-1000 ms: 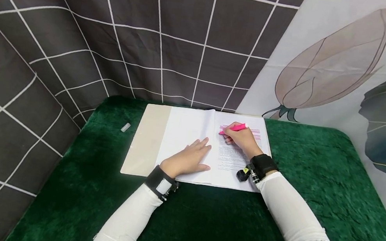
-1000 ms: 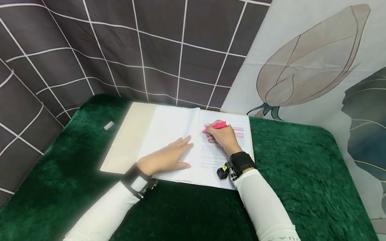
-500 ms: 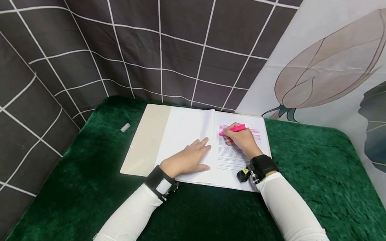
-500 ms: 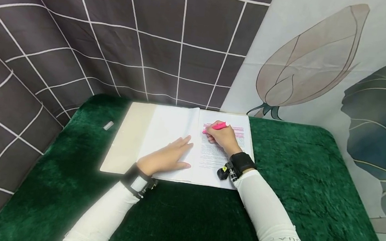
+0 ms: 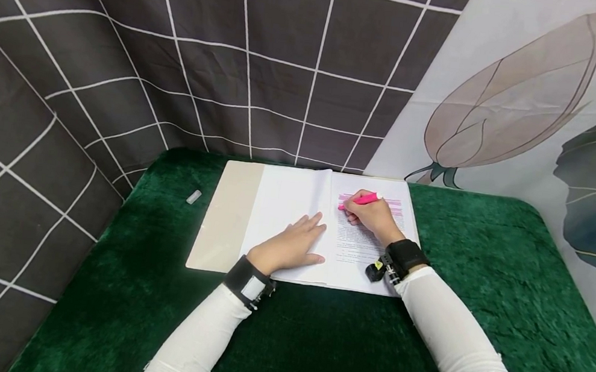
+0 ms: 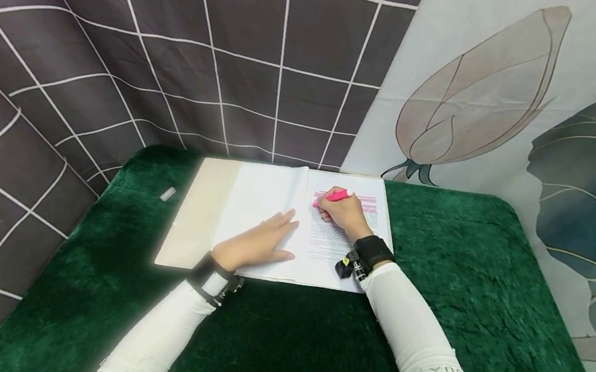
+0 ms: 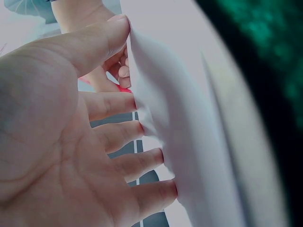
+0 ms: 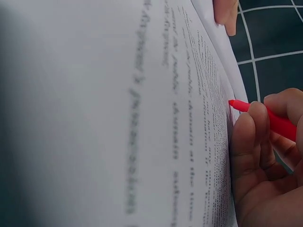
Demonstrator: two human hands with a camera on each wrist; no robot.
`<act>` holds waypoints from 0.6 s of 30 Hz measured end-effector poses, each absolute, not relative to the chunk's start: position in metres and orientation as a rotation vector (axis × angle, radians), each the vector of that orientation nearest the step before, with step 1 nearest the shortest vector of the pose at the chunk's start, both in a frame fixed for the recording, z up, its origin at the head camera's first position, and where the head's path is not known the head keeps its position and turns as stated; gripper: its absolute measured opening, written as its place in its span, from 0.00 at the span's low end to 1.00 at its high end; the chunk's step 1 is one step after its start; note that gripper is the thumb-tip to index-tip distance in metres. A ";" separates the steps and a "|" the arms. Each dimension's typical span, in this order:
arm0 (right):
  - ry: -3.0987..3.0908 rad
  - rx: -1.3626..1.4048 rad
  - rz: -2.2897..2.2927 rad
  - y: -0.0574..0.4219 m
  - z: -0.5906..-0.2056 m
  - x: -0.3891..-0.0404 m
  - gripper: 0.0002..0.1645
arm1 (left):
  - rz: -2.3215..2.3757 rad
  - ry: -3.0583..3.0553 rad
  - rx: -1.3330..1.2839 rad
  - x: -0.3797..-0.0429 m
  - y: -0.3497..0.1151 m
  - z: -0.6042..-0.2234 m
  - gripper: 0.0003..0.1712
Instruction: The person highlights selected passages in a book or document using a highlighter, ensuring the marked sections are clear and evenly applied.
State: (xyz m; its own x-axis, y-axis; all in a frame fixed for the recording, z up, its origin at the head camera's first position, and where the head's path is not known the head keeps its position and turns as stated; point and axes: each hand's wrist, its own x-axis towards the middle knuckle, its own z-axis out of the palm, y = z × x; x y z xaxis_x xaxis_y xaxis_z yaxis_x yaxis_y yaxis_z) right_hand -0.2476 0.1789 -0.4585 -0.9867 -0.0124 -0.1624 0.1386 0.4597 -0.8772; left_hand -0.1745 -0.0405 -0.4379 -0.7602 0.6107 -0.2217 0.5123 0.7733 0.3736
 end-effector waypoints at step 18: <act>2.594 0.084 -1.496 0.182 -0.458 -0.249 0.15 | 0.443 2.638 0.870 -0.175 -0.041 -0.440 0.44</act>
State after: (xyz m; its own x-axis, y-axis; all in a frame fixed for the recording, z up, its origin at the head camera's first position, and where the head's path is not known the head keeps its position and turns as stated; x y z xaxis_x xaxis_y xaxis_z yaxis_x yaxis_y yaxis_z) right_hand -0.2489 0.1820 -0.4579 -0.9879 -0.0238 -0.1534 0.1209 0.5022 -0.8562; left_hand -0.1747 -0.0410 -0.4399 -0.7602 0.6154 -0.2083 0.5137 0.7656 0.3873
